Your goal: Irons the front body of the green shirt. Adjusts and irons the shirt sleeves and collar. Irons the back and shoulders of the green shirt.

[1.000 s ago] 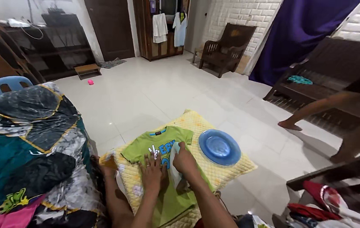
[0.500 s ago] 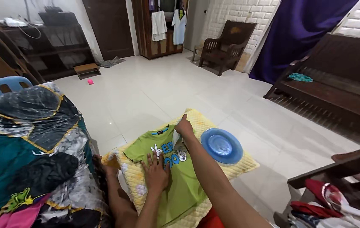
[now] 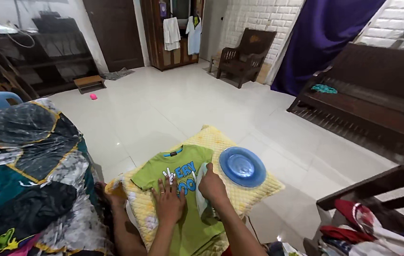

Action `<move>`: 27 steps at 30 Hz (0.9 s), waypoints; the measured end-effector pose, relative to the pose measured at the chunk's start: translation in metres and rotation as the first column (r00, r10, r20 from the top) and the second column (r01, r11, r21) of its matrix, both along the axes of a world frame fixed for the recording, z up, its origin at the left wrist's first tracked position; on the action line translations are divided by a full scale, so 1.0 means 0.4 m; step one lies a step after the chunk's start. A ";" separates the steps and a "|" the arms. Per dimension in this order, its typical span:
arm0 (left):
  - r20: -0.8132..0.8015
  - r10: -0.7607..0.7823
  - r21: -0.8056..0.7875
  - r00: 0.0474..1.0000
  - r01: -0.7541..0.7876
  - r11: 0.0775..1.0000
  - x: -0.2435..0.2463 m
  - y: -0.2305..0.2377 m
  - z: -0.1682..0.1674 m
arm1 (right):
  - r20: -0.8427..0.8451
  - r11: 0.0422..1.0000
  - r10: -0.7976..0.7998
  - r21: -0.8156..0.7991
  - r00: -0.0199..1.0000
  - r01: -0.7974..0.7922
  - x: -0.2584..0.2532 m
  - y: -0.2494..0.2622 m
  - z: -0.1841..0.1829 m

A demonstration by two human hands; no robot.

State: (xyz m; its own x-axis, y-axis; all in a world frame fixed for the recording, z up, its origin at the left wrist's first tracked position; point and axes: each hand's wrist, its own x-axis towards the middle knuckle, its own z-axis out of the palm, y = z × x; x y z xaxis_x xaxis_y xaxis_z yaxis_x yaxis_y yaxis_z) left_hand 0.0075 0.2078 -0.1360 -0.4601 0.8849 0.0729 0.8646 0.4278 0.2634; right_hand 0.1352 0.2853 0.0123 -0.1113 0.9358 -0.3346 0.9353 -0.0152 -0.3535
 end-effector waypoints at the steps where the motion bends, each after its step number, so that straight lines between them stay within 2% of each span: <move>1: 0.000 0.001 -0.008 1.000 -0.001 1.000 -0.001 0.001 0.002 | -0.004 1.000 0.005 0.008 1.000 -0.005 -0.003 0.007 0.001; 7: -0.001 0.007 -0.052 1.000 -0.007 0.999 -0.001 -0.001 0.006 | -0.037 0.998 0.018 0.057 0.999 -0.016 -0.029 0.088 0.004; 16: 0.027 0.057 -0.059 0.998 -0.055 0.997 0.023 -0.021 0.035 | -0.142 0.995 -0.037 0.083 0.989 0.049 -0.065 0.310 0.013; 20: 0.012 0.099 -0.145 0.995 -0.096 0.985 0.093 -0.065 0.066 | -0.129 0.996 0.016 0.087 0.991 -0.004 -0.047 0.292 0.011; 24: 0.010 0.087 -0.077 0.996 -0.086 0.993 0.157 -0.143 0.030 | -0.100 0.998 0.034 0.052 0.994 -0.029 -0.017 0.240 0.010; 27: 0.029 0.054 -0.056 0.998 -0.053 0.997 0.161 -0.199 0.038 | -0.118 0.999 0.041 0.034 0.992 -0.037 0.021 0.150 0.004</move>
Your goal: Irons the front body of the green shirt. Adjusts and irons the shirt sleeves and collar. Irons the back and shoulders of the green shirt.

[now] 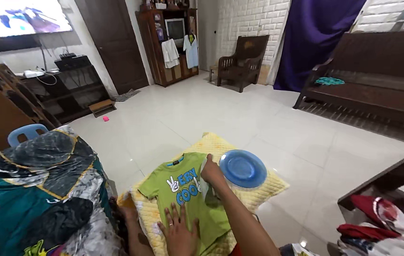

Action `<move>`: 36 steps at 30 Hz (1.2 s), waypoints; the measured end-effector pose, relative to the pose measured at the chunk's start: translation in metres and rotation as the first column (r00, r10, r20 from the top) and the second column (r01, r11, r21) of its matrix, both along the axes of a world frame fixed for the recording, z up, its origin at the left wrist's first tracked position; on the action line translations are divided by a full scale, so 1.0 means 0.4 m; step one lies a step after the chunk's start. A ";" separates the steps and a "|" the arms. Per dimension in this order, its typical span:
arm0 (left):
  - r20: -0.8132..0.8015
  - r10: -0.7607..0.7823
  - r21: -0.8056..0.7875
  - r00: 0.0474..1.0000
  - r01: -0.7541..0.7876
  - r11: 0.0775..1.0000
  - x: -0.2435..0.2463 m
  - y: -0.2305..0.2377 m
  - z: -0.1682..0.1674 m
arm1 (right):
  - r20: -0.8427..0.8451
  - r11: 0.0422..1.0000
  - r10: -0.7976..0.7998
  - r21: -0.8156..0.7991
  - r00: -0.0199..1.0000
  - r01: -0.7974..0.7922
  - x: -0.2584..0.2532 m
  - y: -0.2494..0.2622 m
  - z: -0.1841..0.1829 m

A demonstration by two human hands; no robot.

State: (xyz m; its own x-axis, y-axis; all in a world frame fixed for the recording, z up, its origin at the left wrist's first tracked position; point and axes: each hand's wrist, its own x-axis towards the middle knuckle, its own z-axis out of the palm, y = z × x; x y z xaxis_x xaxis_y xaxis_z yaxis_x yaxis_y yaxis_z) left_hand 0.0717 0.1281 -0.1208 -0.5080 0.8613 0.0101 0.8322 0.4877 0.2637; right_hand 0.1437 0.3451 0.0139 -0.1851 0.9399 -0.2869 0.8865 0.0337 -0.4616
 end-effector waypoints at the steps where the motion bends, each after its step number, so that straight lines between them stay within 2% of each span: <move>1: -0.007 -0.013 0.014 1.000 0.013 1.000 -0.003 -0.011 0.001 | 0.002 1.000 0.002 -0.007 1.000 -0.002 0.016 -0.035 0.000; 8: -0.026 -0.022 -0.002 0.999 0.022 1.000 -0.013 -0.036 -0.019 | 0.061 0.992 0.067 -0.109 0.996 -0.060 0.126 -0.257 -0.002; 16: -0.006 -0.024 0.000 1.000 0.024 1.000 -0.014 -0.036 -0.013 | 0.050 0.986 0.155 -0.065 0.987 -0.152 0.126 -0.264 -0.005; 20: 0.035 -0.019 -0.034 0.999 0.020 0.999 -0.016 -0.035 0.000 | -0.002 0.978 0.209 -0.004 0.978 -0.209 0.068 -0.214 -0.013; 26: 0.023 -0.016 -0.019 1.000 0.017 1.000 -0.017 -0.027 -0.003 | 0.034 0.970 0.242 -0.002 0.970 -0.242 -0.098 -0.009 -0.002; 31: 0.037 -0.007 -0.031 0.999 0.008 0.999 -0.014 -0.030 0.003 | -0.048 0.978 0.211 0.007 0.976 -0.211 -0.186 0.151 -0.010; 34: 0.056 -0.011 -0.050 0.998 0.013 0.999 -0.013 -0.031 0.010 | -0.029 0.981 0.193 0.010 0.981 -0.193 -0.202 0.173 -0.020; 36: 0.062 -0.010 -0.048 0.998 0.013 0.999 -0.011 -0.034 0.008 | 0.017 0.981 0.191 0.018 0.981 -0.191 -0.193 0.139 -0.021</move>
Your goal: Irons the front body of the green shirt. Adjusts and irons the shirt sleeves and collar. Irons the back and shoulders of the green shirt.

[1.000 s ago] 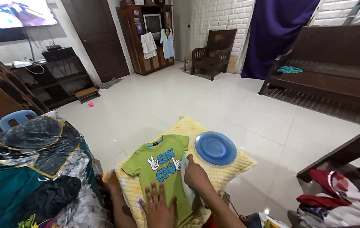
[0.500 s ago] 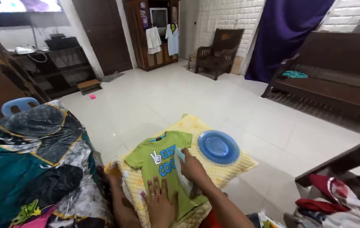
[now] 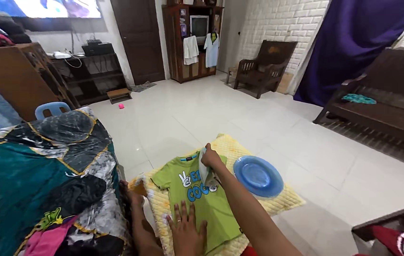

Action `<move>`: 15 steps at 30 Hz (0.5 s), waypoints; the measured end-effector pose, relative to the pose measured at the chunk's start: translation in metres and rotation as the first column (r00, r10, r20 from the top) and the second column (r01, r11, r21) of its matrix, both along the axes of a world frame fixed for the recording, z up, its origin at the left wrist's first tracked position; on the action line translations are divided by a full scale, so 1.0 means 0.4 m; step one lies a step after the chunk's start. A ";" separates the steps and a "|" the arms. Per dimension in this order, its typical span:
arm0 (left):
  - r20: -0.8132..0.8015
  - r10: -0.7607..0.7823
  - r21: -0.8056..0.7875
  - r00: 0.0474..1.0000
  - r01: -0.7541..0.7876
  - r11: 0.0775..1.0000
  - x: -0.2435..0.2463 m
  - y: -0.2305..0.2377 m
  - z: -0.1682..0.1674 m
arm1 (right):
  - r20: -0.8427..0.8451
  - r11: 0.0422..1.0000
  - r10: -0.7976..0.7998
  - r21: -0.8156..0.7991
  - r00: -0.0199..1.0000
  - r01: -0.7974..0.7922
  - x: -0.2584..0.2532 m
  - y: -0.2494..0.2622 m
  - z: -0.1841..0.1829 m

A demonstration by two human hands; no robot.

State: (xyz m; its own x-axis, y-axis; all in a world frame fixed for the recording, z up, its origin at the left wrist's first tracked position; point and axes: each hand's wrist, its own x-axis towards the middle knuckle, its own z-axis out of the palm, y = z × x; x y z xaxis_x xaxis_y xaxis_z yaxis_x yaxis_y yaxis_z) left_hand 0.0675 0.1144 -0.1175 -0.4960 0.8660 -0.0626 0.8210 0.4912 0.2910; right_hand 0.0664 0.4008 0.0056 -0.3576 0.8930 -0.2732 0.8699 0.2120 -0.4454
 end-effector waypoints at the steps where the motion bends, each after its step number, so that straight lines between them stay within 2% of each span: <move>1: 0.002 0.001 0.009 1.000 -0.001 1.000 0.000 0.000 -0.002 | 0.018 1.000 -0.004 0.002 1.000 0.004 0.011 -0.028 0.003; 10: -0.004 -0.008 0.024 1.000 0.008 1.000 0.001 -0.001 -0.004 | 0.106 0.994 -0.060 -0.080 0.993 0.069 0.229 -0.369 0.007; 15: 0.022 -0.014 0.019 1.000 0.014 1.000 0.000 0.002 0.004 | 0.110 0.994 -0.035 -0.104 0.993 0.046 0.259 -0.406 0.013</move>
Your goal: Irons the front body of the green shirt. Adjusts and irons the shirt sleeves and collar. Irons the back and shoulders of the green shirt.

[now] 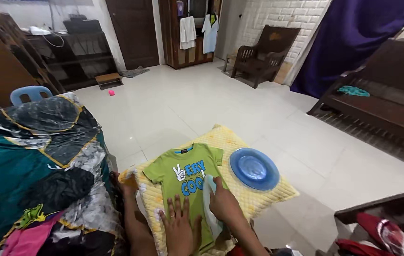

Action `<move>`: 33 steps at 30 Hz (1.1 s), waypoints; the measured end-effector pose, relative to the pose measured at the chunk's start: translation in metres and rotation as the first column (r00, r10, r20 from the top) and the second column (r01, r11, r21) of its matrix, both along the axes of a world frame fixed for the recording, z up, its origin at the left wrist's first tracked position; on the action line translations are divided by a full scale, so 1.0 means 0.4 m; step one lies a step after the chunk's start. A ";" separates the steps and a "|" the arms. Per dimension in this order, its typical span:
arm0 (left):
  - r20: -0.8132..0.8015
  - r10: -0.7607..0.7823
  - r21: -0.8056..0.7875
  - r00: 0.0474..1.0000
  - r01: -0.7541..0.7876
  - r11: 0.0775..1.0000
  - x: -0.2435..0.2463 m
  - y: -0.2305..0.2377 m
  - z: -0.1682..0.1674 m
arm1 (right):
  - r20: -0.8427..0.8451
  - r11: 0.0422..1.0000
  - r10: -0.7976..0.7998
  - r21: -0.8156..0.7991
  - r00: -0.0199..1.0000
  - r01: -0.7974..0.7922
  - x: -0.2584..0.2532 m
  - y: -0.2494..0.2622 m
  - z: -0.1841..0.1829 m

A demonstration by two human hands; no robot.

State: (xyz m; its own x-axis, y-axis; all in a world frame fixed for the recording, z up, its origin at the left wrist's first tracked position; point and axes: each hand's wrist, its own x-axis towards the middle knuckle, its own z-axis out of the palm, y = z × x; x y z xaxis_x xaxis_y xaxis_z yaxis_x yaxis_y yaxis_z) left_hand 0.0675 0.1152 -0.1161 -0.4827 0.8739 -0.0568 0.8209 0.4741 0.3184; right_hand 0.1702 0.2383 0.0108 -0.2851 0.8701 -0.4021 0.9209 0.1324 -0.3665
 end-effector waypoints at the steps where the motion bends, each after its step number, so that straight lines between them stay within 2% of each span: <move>1: -0.001 0.000 -0.003 1.000 0.000 1.000 0.000 0.000 -0.002 | 0.007 1.000 0.005 -0.005 1.000 -0.005 -0.006 0.004 0.003; 7: -0.020 0.012 0.007 1.000 -0.012 1.000 -0.004 0.000 -0.014 | 0.062 0.998 0.060 -0.010 0.996 -0.059 -0.063 0.045 0.025; 13: -0.043 0.001 -0.005 0.999 -0.002 1.000 -0.006 0.001 -0.013 | -0.001 0.999 0.020 0.033 1.000 -0.020 -0.058 0.095 0.001; 19: -0.058 0.005 0.020 0.998 -0.004 1.000 -0.001 -0.002 -0.018 | 0.081 0.999 0.049 -0.002 0.996 -0.049 0.077 0.001 0.014; 23: -0.064 0.006 0.017 0.998 -0.005 1.000 -0.001 0.002 -0.021 | 0.109 0.999 0.017 -0.036 0.994 -0.013 0.200 -0.073 0.020; 25: -0.075 0.003 0.047 0.997 0.001 0.999 -0.001 0.002 -0.025 | 0.066 0.999 0.023 -0.038 0.998 -0.020 0.255 -0.093 0.010; 28: -0.096 -0.003 0.071 0.995 0.009 0.997 -0.003 0.004 -0.029 | -0.086 0.998 0.063 0.019 0.994 -0.062 0.327 -0.103 -0.031; 33: -0.085 0.019 0.019 0.996 -0.017 1.000 0.006 0.025 -0.006 | -0.169 0.996 0.084 0.013 0.982 -0.083 0.350 -0.089 -0.042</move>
State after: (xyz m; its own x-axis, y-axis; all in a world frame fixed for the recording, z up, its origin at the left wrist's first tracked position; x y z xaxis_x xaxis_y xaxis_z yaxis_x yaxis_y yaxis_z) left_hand 0.0698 0.1253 -0.1187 -0.5010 0.8655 0.0008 0.8367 0.4841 0.2561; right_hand 0.3101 0.2026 -0.0061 -0.4201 0.8427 -0.3367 0.8312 0.2084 -0.5155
